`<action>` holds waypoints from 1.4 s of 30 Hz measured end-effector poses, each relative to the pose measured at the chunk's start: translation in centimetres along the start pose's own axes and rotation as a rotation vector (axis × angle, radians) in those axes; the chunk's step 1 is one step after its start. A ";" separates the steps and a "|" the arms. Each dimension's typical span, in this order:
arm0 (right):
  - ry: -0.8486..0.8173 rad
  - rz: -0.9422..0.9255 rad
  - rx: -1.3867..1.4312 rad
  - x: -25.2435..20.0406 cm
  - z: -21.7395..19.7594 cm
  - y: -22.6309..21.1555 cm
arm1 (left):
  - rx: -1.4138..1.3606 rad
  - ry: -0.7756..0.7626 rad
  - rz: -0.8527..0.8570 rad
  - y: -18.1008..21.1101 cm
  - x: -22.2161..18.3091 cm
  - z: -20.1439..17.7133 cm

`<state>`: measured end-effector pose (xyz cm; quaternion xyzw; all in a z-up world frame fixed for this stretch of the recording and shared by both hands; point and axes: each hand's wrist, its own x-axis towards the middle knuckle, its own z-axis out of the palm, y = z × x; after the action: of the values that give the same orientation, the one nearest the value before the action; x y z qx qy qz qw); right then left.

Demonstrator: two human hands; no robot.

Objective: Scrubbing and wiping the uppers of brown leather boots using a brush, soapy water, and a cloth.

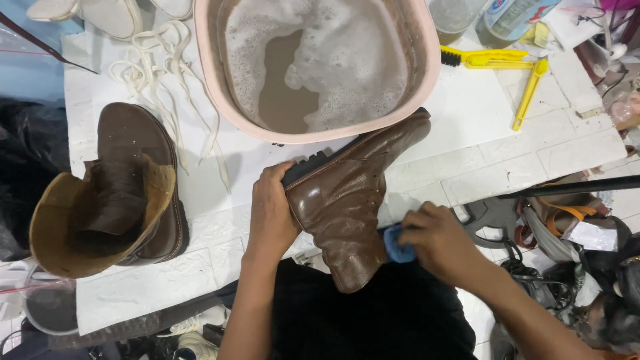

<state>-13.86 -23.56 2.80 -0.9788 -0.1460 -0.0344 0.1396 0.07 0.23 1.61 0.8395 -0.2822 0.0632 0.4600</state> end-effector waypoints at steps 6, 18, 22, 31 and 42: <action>0.399 0.333 0.716 1.1 -2.8 0.0 | -0.003 0.005 -0.018 0.2 0.1 0.0; 0.169 -0.283 0.353 2.7 0.6 -7.4 | 0.035 -0.048 0.020 -0.7 -0.2 0.0; -0.165 -0.125 0.431 -0.5 2.1 -5.2 | 0.038 -0.058 0.016 -0.5 -0.2 -0.1; 0.722 0.289 0.784 -3.5 -1.3 -6.0 | 0.026 -0.053 -0.003 0.0 -0.2 0.0; 0.066 -0.306 0.311 2.1 0.7 -8.2 | 0.010 -0.025 -0.015 0.8 0.1 0.2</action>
<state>-14.30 -15.25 4.47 -0.9102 -0.2918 -0.0644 0.2868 -0.29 -0.33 2.15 0.8446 -0.2814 0.0507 0.4527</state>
